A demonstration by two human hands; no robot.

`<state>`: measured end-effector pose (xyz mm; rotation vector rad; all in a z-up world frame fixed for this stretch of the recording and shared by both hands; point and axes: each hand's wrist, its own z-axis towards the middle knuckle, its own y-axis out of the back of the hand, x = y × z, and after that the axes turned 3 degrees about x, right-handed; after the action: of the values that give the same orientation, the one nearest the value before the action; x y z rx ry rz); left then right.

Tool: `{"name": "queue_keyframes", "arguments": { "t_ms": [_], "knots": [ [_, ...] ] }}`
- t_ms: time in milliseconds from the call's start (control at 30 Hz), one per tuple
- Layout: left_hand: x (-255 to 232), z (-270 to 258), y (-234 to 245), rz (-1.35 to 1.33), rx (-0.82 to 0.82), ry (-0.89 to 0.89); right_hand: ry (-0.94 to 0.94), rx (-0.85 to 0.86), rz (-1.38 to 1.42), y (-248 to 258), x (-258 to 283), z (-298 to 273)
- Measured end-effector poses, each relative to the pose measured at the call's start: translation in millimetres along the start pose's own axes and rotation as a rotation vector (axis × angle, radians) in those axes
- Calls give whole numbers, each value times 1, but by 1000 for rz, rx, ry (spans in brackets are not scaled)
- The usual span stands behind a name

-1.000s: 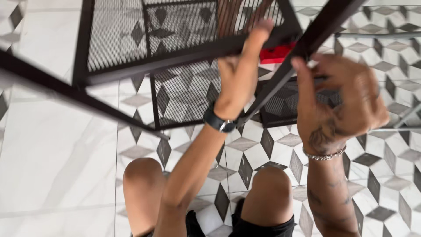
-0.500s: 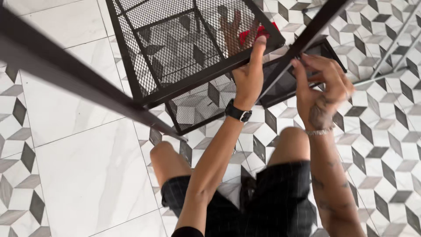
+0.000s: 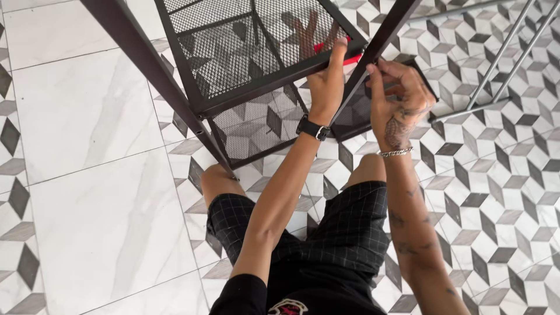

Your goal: The person assembles a black metal mesh rack by attaching mesh panels to the frame using screws. They align the panels, insert screws by hand, and tighten them to secure the components.

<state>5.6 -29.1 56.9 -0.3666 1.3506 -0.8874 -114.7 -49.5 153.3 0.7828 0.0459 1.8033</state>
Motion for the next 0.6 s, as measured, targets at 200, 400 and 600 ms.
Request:
{"name": "queue_keyframes", "arguments": {
  "t_ms": [200,400,600],
  "knots": [
    [7,1,3,66,-8,2,-65,1,39,-2,-1,-1],
    [20,0,14,427,160,-301,-124,6,54,-6,-2,-1],
    [15,2,4,-5,88,-129,-87,-18,-61,-11,1,-3]
  ]
}}
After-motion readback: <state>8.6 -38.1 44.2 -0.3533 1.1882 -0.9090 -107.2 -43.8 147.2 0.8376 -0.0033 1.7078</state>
